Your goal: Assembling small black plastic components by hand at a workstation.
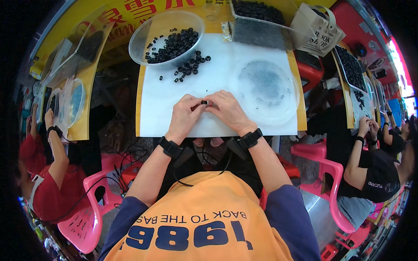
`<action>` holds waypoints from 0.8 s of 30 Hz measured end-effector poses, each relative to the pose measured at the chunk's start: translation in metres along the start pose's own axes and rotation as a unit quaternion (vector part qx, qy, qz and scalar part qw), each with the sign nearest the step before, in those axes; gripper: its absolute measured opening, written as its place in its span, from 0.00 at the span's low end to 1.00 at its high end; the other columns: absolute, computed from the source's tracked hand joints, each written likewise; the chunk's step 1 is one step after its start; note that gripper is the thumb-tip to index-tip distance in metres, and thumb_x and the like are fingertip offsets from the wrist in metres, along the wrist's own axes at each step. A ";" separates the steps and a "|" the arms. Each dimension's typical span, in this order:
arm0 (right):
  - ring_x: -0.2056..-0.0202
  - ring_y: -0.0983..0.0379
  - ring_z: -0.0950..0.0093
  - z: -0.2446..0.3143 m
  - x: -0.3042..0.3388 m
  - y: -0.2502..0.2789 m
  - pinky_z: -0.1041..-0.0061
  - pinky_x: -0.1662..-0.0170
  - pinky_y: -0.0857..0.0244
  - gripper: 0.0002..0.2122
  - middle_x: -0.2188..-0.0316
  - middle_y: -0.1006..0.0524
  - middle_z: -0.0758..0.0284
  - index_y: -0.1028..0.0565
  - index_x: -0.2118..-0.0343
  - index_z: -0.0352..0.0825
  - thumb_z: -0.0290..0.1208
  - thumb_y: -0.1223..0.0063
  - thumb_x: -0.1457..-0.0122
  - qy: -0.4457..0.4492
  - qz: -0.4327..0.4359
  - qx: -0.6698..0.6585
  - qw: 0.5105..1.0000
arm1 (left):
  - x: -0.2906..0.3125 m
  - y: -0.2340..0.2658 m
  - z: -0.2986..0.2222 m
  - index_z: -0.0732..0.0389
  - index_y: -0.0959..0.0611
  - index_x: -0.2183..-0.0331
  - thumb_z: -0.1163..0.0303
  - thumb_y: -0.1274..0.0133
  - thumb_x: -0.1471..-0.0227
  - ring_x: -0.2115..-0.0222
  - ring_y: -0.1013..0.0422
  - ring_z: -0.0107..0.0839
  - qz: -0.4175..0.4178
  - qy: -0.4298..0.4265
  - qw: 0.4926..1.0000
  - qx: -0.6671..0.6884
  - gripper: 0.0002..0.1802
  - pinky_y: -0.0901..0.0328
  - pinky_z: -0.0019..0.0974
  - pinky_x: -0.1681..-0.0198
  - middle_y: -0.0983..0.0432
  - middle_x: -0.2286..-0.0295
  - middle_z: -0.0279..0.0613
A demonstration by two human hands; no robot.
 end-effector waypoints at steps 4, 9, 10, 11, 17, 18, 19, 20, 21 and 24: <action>0.68 0.32 0.69 -0.001 0.002 -0.001 0.71 0.60 0.38 0.12 0.74 0.28 0.69 0.25 0.65 0.36 0.25 0.38 0.54 0.009 -0.012 0.003 1.000 | -0.004 0.002 -0.002 0.59 0.15 0.65 0.74 0.42 0.57 0.75 0.28 0.37 0.003 0.005 1.000 -0.017 0.12 0.34 0.34 0.70 0.26 0.75 0.47; 0.68 0.32 0.69 0.001 0.003 0.001 0.72 0.61 0.38 0.11 0.73 0.27 0.68 0.24 0.65 0.35 0.25 0.38 0.54 0.017 -0.011 0.056 0.998 | -0.008 0.013 0.008 0.65 0.16 0.65 0.74 0.42 0.55 0.75 0.27 0.30 0.031 0.136 0.987 0.083 0.11 0.33 0.28 0.69 0.23 0.74 0.44; 0.68 0.32 0.69 0.001 0.004 0.002 0.72 0.61 0.38 0.11 0.73 0.27 0.68 0.24 0.65 0.35 0.25 0.38 0.54 0.018 -0.012 0.056 0.998 | -0.006 0.014 0.014 0.68 0.17 0.65 0.73 0.42 0.54 0.75 0.27 0.27 0.038 0.219 0.957 0.185 0.11 0.33 0.26 0.69 0.23 0.73 0.43; 0.68 0.32 0.69 0.003 0.005 0.001 0.72 0.61 0.37 0.11 0.73 0.27 0.68 0.24 0.67 0.35 0.26 0.38 0.55 0.033 -0.012 0.073 0.997 | -0.004 0.017 0.014 0.68 0.17 0.65 0.73 0.42 0.54 0.75 0.27 0.27 0.038 0.218 0.958 0.184 0.11 0.33 0.26 0.69 0.23 0.73 0.43; 0.67 0.31 0.69 0.006 0.004 0.002 0.72 0.62 0.37 0.07 0.72 0.27 0.66 0.24 0.71 0.34 0.25 0.38 0.54 0.028 -0.015 0.077 0.997 | 0.025 0.028 0.025 0.71 0.23 0.60 0.74 0.45 0.48 0.72 0.27 0.24 -0.011 0.297 0.839 0.456 0.13 0.32 0.21 0.70 0.23 0.69 0.44; 0.68 0.30 0.69 0.006 0.004 0.002 0.73 0.63 0.36 0.06 0.72 0.27 0.66 0.24 0.72 0.33 0.25 0.39 0.54 0.023 -0.013 0.068 0.997 | 0.029 0.029 0.024 0.71 0.23 0.60 0.74 0.45 0.48 0.72 0.27 0.24 -0.012 0.296 0.839 0.456 0.13 0.32 0.21 0.70 0.23 0.69 0.44; 0.68 0.30 0.69 0.008 0.003 0.002 0.73 0.63 0.36 0.06 0.72 0.27 0.66 0.24 0.72 0.33 0.25 0.39 0.54 0.024 -0.013 0.068 0.997 | 0.031 0.028 0.022 0.70 0.23 0.61 0.74 0.46 0.47 0.72 0.27 0.24 0.003 0.303 0.806 0.508 0.12 0.31 0.20 0.69 0.23 0.68 0.44; 0.69 0.29 0.72 0.007 0.003 0.002 0.74 0.65 0.36 0.05 0.73 0.25 0.67 0.23 0.71 0.32 0.24 0.40 0.52 -0.033 -0.005 0.029 0.999 | 0.034 0.027 0.018 0.70 0.23 0.61 0.74 0.47 0.46 0.72 0.27 0.24 0.018 0.310 0.770 0.558 0.11 0.30 0.20 0.69 0.23 0.68 0.45; 0.71 0.28 0.75 0.007 0.004 0.002 0.76 0.67 0.35 0.05 0.73 0.24 0.67 0.23 0.71 0.32 0.23 0.40 0.51 -0.089 0.003 -0.009 0.996 | 0.037 0.026 0.014 0.70 0.23 0.61 0.74 0.47 0.46 0.72 0.27 0.24 0.017 0.308 0.770 0.558 0.11 0.30 0.20 0.69 0.23 0.68 0.45; 0.73 0.28 0.82 0.019 0.004 0.010 0.81 0.68 0.35 0.04 0.74 0.21 0.69 0.21 0.69 0.30 0.22 0.42 0.48 -0.246 -0.034 -0.175 0.953 | 0.044 0.021 0.003 0.69 0.24 0.60 0.72 0.50 0.43 0.70 0.26 0.23 0.007 0.318 0.730 0.605 0.11 0.29 0.20 0.68 0.23 0.68 0.44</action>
Point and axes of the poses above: each hand's wrist, its own x-axis away from the middle knuckle, its own y-axis out of the back of the hand, z = x × y, the point moved 4 cm from there along -x, towards the middle knuckle
